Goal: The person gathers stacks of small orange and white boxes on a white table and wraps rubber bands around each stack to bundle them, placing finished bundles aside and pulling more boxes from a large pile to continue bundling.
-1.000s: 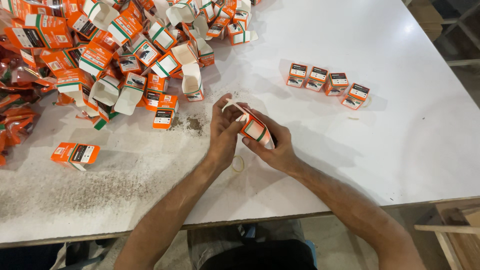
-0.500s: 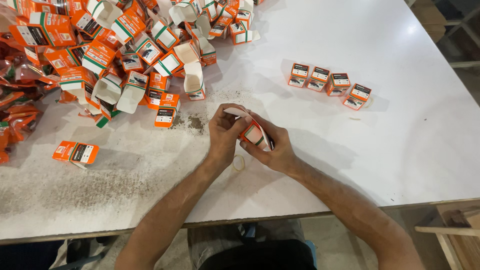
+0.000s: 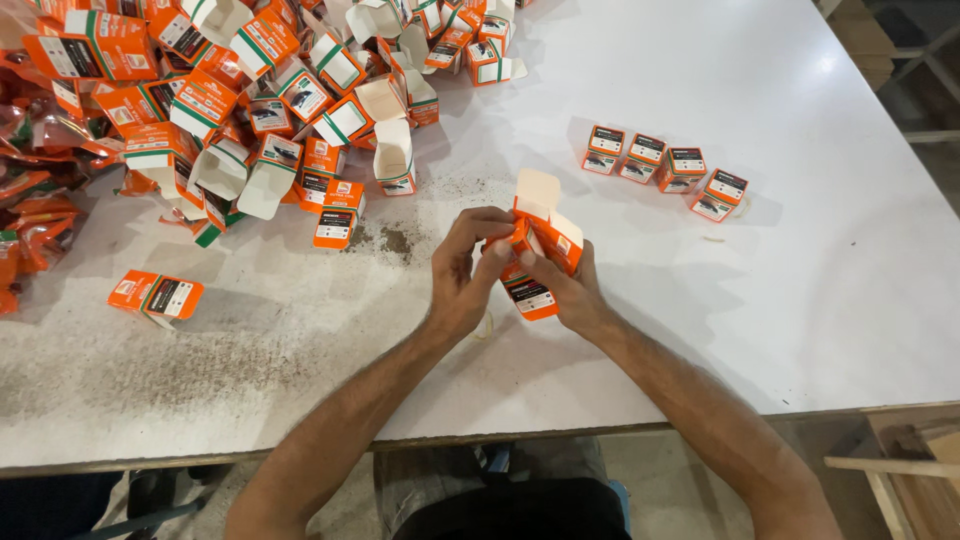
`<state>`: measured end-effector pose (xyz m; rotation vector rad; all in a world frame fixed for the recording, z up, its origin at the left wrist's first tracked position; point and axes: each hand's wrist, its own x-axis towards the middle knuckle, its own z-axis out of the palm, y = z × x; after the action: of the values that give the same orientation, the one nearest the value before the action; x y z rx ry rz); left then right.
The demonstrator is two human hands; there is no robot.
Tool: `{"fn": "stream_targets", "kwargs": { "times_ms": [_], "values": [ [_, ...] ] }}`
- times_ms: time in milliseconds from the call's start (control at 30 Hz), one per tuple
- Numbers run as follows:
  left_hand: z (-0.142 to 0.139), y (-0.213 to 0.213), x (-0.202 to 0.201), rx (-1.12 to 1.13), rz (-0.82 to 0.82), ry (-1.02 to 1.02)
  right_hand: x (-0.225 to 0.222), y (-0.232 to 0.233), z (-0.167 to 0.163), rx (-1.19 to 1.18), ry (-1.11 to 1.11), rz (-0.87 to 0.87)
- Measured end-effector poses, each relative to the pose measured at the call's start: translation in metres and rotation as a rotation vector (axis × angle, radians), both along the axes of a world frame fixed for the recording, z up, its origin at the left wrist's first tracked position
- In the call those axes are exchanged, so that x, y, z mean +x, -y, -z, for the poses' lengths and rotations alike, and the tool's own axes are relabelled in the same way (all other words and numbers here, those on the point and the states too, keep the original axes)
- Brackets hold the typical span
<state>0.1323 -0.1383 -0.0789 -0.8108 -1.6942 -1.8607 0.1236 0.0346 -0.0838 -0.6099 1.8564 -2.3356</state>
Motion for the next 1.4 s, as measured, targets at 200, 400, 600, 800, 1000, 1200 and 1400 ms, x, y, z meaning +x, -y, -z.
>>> {"fn": "stream_targets", "kwargs": {
  "times_ms": [200, 400, 600, 800, 1000, 1200, 1400],
  "values": [
    [0.016, 0.001, -0.008, 0.208, 0.085, 0.459, -0.002, 0.001, 0.004, -0.131, 0.069, -0.118],
    [0.029, -0.006, -0.006, 0.139, 0.146, 0.293, -0.004, 0.002, 0.013, -0.196, 0.086, -0.025],
    [0.008, 0.007, -0.017, -0.242, -0.049, 0.132, 0.001, 0.004, 0.009, 0.217, -0.466, 0.198],
    [-0.034, 0.045, -0.019, -0.107, -0.551, -0.159, -0.003, 0.005, -0.001, 0.138, -0.474, 0.179],
    [-0.016, 0.008, -0.007, -0.429, -0.318, -0.089, -0.007, 0.004, 0.007, -0.014, 0.039, -0.168],
    [0.002, 0.010, -0.013, -0.545, -0.233, -0.064, -0.016, 0.000, 0.023, -0.114, 0.250, -0.260],
    [0.007, 0.011, -0.008, -0.073, -0.020, 0.456, -0.025, -0.008, 0.024, -0.380, 0.369, -0.377]
  ]
}}
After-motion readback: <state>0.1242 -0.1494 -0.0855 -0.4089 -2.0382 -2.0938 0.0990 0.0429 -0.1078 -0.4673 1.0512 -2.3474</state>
